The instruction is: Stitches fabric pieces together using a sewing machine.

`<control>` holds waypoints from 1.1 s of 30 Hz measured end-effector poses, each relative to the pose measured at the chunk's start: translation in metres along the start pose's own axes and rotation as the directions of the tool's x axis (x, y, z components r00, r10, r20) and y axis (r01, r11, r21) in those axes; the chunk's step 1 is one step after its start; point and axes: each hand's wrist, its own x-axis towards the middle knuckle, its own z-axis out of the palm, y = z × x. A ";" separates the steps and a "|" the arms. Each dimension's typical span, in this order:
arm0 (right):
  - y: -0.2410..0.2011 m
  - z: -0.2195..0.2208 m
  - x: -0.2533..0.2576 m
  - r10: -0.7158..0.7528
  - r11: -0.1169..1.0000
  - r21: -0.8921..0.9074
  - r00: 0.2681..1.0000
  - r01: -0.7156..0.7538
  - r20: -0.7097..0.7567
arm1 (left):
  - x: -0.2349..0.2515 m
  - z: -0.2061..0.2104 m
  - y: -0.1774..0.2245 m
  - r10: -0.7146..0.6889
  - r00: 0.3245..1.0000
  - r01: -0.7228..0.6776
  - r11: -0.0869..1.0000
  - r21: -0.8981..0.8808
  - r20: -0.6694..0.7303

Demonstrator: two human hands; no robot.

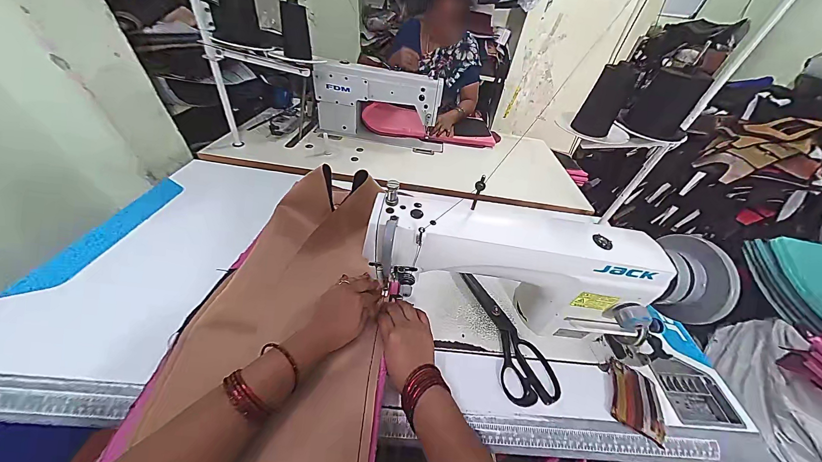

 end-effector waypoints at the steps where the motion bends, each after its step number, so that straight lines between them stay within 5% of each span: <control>1: 0.000 0.001 0.001 0.000 1.000 -0.007 1.000 0.000 -0.025 | 0.001 0.000 0.000 -0.001 1.000 0.001 1.000 -0.004 -0.006; 10: 0.007 -0.006 0.022 0.133 0.991 0.003 0.972 -0.136 0.193 | 0.017 0.000 0.005 -0.108 0.991 0.111 0.993 0.026 -0.085; 14: 0.009 -0.006 0.015 0.149 0.979 0.100 0.962 -0.175 0.228 | 0.007 0.007 -0.011 -0.058 0.972 0.042 0.996 -0.078 -0.228; 20: 0.008 0.000 -0.058 0.071 0.989 0.126 0.996 -0.078 0.063 | -0.085 0.016 -0.042 -0.298 0.878 0.252 0.953 -0.168 -0.375; 24: 0.000 0.029 -0.102 -0.068 0.995 0.044 0.944 0.086 -0.322 | -0.148 0.005 -0.036 -0.452 0.843 0.420 0.892 -0.168 -0.290; 33: -0.011 0.041 -0.128 -0.077 0.975 0.155 0.898 0.158 -0.434 | -0.137 0.005 -0.042 -0.454 0.862 0.377 0.872 -0.310 -0.227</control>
